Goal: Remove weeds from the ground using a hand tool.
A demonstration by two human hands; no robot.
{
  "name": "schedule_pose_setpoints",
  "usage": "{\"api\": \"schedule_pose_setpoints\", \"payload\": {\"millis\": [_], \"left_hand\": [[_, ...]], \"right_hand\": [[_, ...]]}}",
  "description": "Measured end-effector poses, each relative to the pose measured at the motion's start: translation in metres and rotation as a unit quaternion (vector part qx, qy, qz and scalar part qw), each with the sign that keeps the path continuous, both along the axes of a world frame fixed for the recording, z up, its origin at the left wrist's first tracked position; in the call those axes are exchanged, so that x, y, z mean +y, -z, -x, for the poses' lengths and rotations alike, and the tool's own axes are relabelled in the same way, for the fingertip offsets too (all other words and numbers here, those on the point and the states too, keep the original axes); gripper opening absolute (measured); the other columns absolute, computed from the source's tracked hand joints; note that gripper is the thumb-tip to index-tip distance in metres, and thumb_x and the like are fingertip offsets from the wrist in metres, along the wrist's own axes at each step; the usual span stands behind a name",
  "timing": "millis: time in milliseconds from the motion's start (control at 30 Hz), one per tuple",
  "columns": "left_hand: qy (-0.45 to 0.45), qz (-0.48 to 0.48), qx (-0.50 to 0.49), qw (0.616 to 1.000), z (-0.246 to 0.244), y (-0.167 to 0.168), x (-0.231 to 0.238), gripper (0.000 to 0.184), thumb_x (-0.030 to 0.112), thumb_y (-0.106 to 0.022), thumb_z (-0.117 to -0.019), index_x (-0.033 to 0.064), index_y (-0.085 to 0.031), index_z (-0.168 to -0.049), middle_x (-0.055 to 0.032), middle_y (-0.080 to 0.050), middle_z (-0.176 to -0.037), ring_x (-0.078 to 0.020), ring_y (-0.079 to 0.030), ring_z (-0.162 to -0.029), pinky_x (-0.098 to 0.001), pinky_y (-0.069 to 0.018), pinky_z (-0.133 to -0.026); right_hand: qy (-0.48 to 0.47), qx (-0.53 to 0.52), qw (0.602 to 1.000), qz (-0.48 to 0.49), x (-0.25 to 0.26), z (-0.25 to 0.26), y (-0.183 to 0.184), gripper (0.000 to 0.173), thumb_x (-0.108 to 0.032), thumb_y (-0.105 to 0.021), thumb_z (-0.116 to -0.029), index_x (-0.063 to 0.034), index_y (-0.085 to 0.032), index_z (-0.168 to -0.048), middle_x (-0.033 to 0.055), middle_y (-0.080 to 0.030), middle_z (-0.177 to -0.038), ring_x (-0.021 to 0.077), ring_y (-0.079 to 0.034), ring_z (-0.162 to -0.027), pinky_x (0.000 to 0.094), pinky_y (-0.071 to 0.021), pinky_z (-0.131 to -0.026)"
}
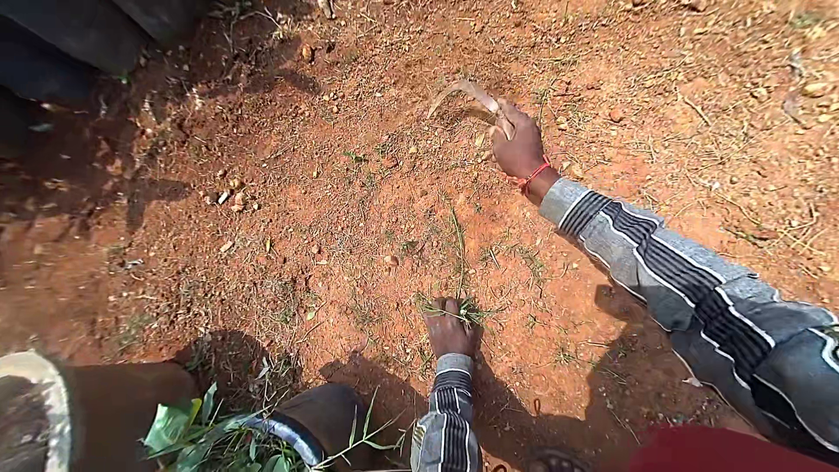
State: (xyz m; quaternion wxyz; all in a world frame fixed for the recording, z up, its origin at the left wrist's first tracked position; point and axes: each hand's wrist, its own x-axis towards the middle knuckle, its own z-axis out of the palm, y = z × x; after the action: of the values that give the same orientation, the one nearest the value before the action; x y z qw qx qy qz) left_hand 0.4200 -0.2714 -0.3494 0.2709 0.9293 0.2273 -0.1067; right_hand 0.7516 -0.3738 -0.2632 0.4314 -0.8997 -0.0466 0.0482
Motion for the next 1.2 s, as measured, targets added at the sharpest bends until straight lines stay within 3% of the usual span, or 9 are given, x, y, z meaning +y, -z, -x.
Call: {"api": "schedule_pose_setpoints", "payload": {"millis": [167, 300, 433, 600, 833, 900, 1033, 1133, 1200], "left_hand": [[0.006, 0.014, -0.040, 0.999, 0.005, 0.005, 0.003, 0.036, 0.024, -0.071, -0.0861, 0.0050, -0.072, -0.116, -0.0243, -0.063, -0.128, -0.0438, -0.059, -0.122, -0.0592, -0.0451, -0.105], [0.010, 0.008, -0.035, 0.999, 0.006, 0.006, 0.007, 0.038, 0.028, -0.071, -0.0841, 0.0065, -0.073, -0.115, -0.0229, -0.064, -0.125, -0.0430, -0.060, -0.120, -0.0586, -0.0448, -0.105], [0.012, -0.004, -0.059, 0.998, 0.008, 0.008, 0.005, 0.040, 0.026, -0.074, -0.0813, 0.0039, -0.074, -0.114, -0.0233, -0.066, -0.123, -0.0439, -0.062, -0.116, -0.0583, -0.0475, -0.101], [0.019, -0.001, -0.038, 0.999, 0.008, 0.005, 0.004, 0.044, 0.032, -0.076, -0.0792, 0.0062, -0.074, -0.115, -0.0211, -0.067, -0.123, -0.0420, -0.062, -0.118, -0.0576, -0.0463, -0.102], [0.023, 0.014, -0.090, 0.996, 0.010, 0.009, 0.005, 0.035, 0.033, -0.069, -0.0831, 0.0088, -0.076, -0.108, -0.0205, -0.070, -0.117, -0.0435, -0.065, -0.109, -0.0604, -0.0491, -0.095], [0.022, 0.014, -0.079, 0.997, 0.010, 0.009, 0.006, 0.036, 0.033, -0.069, -0.0839, 0.0089, -0.077, -0.109, -0.0199, -0.070, -0.118, -0.0431, -0.065, -0.111, -0.0601, -0.0482, -0.097], [0.021, 0.017, -0.073, 0.997, 0.010, 0.010, 0.003, 0.043, 0.035, -0.072, -0.0795, 0.0058, -0.076, -0.111, -0.0228, -0.069, -0.121, -0.0459, -0.063, -0.113, -0.0612, -0.0467, -0.099], [0.025, 0.023, -0.043, 0.999, 0.013, 0.008, 0.006, 0.047, 0.038, -0.075, -0.0794, 0.0075, -0.075, -0.114, -0.0221, -0.068, -0.124, -0.0440, -0.062, -0.117, -0.0594, -0.0456, -0.102], [0.035, 0.024, -0.027, 0.999, 0.011, 0.005, 0.006, 0.045, 0.038, -0.074, -0.0805, 0.0092, -0.075, -0.115, -0.0208, -0.068, -0.125, -0.0428, -0.062, -0.117, -0.0584, -0.0457, -0.102]], "right_hand": [[0.022, 0.088, 0.992, -0.083, -0.065, 0.026, -0.061, 0.044, -0.018, -0.043, -0.1091, -0.0139, -0.045, -0.152, 0.0141, -0.060, -0.114, 0.0141, -0.060, -0.065, 0.0304, -0.0519, -0.052], [0.064, 0.141, 0.988, -0.013, -0.036, -0.040, -0.033, 0.043, -0.018, -0.046, -0.1054, -0.0120, -0.049, -0.147, 0.0135, -0.060, -0.110, 0.0167, -0.061, -0.071, 0.0342, -0.0542, -0.059], [0.106, 0.120, 0.984, 0.078, 0.062, -0.104, 0.039, 0.063, -0.016, -0.065, -0.0916, 0.0015, -0.046, -0.149, 0.0295, -0.054, -0.144, 0.0445, -0.053, -0.134, 0.0635, -0.0411, -0.109], [0.015, 0.112, 0.993, -0.011, 0.068, -0.056, 0.015, 0.052, -0.016, -0.046, -0.1036, -0.0071, -0.042, -0.155, 0.0256, -0.060, -0.134, 0.0358, -0.068, -0.099, 0.0537, -0.0559, -0.084], [-0.012, 0.090, 0.996, -0.017, -0.049, 0.003, -0.094, 0.042, -0.025, -0.043, -0.1110, -0.0203, -0.046, -0.153, 0.0064, -0.059, -0.103, 0.0057, -0.052, -0.054, 0.0232, -0.0469, -0.045], [0.005, 0.099, 0.993, 0.068, -0.040, -0.040, -0.070, 0.045, -0.023, -0.042, -0.1089, -0.0159, -0.046, -0.153, 0.0118, -0.060, -0.106, 0.0130, -0.057, -0.061, 0.0316, -0.0512, -0.052], [0.080, 0.122, 0.978, 0.148, 0.040, -0.118, 0.034, 0.059, -0.016, -0.059, -0.0967, 0.0000, -0.045, -0.151, 0.0306, -0.050, -0.147, 0.0469, -0.050, -0.136, 0.0661, -0.0399, -0.108], [0.079, 0.089, 0.989, 0.091, 0.083, -0.097, 0.031, 0.060, -0.015, -0.056, -0.0962, -0.0040, -0.043, -0.154, 0.0260, -0.051, -0.149, 0.0412, -0.051, -0.137, 0.0612, -0.0417, -0.109], [0.052, 0.074, 0.996, 0.028, 0.060, -0.075, 0.007, 0.058, -0.018, -0.050, -0.1019, -0.0056, -0.038, -0.157, 0.0245, -0.058, -0.139, 0.0335, -0.068, -0.108, 0.0513, -0.0565, -0.088]]}}
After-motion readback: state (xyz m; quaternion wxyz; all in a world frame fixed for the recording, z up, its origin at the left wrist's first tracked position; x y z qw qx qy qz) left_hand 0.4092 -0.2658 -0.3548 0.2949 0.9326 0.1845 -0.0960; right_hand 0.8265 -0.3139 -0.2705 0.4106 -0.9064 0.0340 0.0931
